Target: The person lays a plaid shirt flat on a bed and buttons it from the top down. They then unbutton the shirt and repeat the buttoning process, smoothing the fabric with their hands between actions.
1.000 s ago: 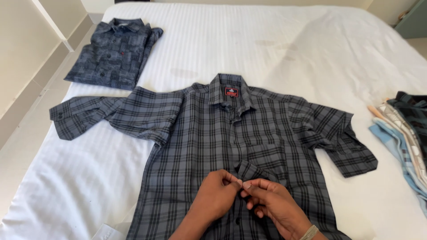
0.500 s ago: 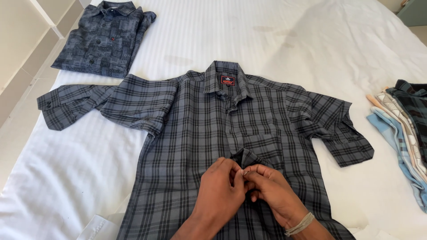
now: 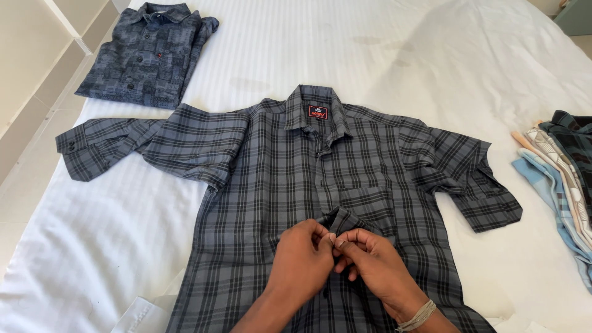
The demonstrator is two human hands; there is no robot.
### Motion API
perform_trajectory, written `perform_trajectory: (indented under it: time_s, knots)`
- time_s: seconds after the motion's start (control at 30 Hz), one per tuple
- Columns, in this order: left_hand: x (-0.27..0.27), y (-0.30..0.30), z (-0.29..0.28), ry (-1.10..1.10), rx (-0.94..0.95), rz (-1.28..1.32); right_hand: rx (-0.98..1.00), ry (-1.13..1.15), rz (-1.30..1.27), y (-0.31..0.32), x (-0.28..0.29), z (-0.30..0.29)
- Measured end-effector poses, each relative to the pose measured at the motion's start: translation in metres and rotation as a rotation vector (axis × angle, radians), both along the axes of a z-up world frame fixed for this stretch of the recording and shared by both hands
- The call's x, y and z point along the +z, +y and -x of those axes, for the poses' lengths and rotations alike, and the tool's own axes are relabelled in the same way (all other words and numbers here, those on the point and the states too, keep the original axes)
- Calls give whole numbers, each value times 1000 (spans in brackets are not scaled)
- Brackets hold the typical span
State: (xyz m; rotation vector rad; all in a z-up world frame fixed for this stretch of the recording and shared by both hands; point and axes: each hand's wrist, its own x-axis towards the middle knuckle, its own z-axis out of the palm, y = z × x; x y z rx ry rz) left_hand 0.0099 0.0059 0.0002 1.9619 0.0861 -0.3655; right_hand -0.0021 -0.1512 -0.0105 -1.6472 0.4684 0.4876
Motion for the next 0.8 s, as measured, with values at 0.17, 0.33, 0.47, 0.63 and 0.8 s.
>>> perform_trajectory:
  time_s: [0.17,0.33,0.47,0.63,0.8]
  knots:
    - [-2,-3,5,-228,-82,-113,5,-79,64,-1,-2,2]
    - [-2,0,4,-362,-88,19,9,-97,90,-1,-5,3]
    - [-5,2,1,-368,-102,-20,6,-97,83,-3,-7,4]
    - [11,3,5,-244,-121,39,-18,-33,57,-3,-2,5]
    - [3,2,5,-320,-117,24,-27,-27,55,-6,-17,5]
